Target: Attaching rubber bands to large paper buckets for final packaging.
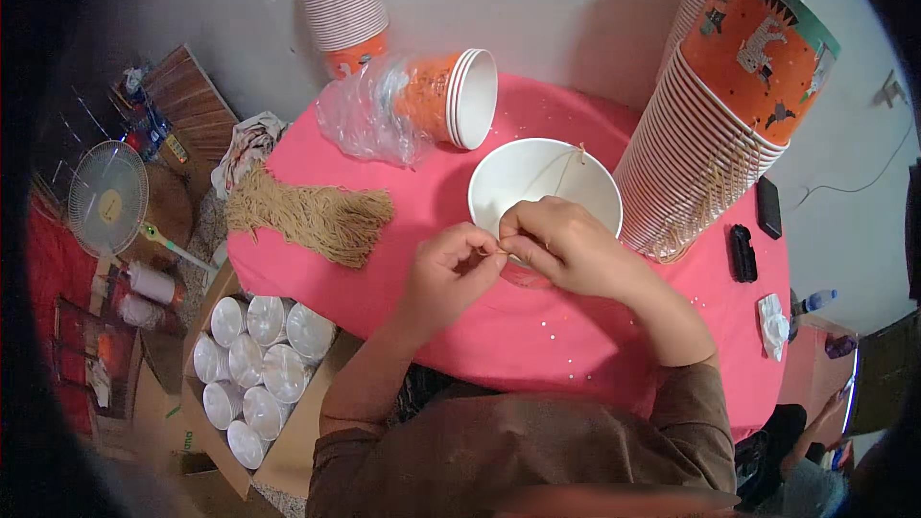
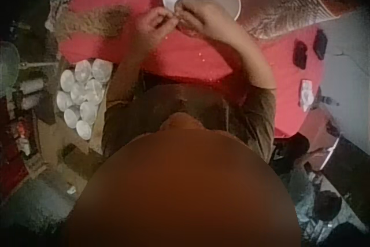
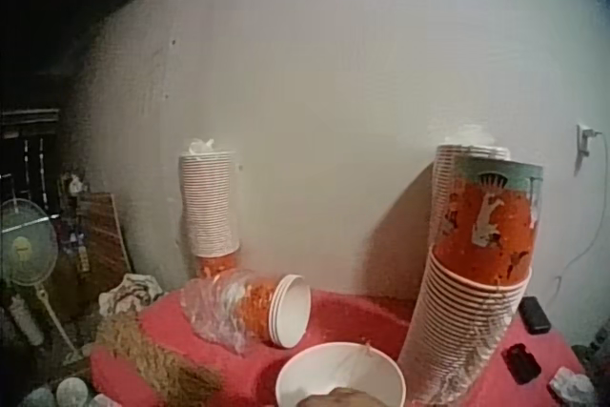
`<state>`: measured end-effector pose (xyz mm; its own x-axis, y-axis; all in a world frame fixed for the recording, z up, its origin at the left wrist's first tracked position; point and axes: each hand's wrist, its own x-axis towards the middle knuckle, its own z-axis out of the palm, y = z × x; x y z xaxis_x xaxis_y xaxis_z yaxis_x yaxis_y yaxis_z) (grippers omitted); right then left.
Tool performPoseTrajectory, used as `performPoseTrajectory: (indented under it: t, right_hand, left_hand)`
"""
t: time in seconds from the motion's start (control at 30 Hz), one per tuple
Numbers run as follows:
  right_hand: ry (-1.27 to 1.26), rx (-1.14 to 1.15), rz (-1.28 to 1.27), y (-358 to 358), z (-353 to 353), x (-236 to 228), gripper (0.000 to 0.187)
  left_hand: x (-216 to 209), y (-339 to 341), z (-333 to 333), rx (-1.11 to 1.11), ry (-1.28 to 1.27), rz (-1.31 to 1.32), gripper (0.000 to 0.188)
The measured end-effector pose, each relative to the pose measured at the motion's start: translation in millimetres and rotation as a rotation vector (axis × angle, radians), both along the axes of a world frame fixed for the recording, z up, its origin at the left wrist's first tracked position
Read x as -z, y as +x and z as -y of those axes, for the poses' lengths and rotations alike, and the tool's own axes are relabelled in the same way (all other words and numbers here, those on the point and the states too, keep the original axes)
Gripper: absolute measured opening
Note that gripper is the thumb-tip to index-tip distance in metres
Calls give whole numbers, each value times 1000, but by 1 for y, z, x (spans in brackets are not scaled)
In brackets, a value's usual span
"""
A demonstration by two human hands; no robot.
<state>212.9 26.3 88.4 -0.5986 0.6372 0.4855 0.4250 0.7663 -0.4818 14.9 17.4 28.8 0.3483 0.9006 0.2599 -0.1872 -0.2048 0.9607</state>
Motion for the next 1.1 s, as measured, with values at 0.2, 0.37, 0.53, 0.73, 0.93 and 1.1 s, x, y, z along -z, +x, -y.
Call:
performPoseTrajectory:
  t: [0.2, 0.37, 0.53, 0.73, 0.93, 1.1]
  right_hand:
    - [-512, -39, -99, 2, -1, -6, 12]
    - [-674, -145, -259, 0, -6, 0, 18]
    - [-650, -166, -268, 2, -10, 6, 24]
    - [-551, -51, -170, 2, -4, -1, 20]
    - [-360, 54, -216, -10, 16, -5, 11]
    - [22, -12, -208, -8, 10, 5, 14]
  left_hand:
    - [-8, 5, 1, -362, 706, -304, 19]
    - [-5, 6, 2, -385, 737, -233, 18]
    - [7, 5, 1, -300, 472, -125, 12]
    - [-4, 6, 6, -132, 97, 69, 5]
    - [-5, 6, 2, -84, -14, 140, 2]
    - [-7, 2, 1, 76, -187, 214, 5]
